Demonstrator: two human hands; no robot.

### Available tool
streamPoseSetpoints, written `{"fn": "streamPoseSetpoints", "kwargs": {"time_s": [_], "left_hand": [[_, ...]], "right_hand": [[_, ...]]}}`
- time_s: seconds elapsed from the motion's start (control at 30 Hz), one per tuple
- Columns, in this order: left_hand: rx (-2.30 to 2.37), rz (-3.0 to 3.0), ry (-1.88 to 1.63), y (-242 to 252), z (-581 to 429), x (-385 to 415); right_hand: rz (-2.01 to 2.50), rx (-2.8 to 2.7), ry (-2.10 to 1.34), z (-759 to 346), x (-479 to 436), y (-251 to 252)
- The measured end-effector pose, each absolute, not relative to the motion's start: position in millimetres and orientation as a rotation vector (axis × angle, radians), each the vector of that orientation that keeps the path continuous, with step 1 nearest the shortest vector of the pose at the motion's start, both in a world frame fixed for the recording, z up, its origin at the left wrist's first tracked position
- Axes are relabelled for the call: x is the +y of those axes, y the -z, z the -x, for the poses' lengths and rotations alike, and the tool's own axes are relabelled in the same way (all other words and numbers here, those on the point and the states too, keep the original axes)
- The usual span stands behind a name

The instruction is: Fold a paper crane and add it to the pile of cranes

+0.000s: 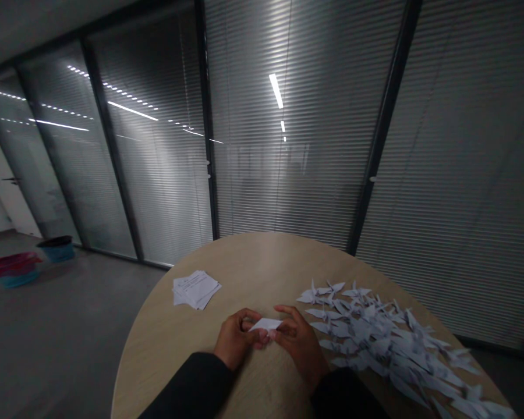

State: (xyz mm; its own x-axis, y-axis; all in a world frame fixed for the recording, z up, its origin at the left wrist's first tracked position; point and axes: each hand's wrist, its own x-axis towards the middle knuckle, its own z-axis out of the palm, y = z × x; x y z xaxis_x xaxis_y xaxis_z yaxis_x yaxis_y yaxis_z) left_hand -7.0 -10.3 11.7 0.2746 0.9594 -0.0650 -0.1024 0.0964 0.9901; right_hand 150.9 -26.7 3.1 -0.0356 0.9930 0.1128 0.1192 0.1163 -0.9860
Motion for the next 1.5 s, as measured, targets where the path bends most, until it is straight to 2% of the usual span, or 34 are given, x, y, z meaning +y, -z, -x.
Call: {"fn": "streamPoseSetpoints", "kwargs": {"time_s": [0.5,0.73,1.17,1.5], "left_hand": [[0.986,-1.314,-1.042,-8,7,-11],[0.854,-1.404,-1.125,-11,6,-14],[0.851,-1.239,-1.076,-20,5,-18],[0.826,-1.202,-1.08,-22,6,-18]], "right_hand": [[1.216,-1.335,-0.998,-149,-27,1],[1.176,-1.225,-1.094,-143,-30,-4],[1.165,-1.198,-1.069,-151,-24,12],[1.153,-1.169,-1.18,-150,-32,-19]]}}
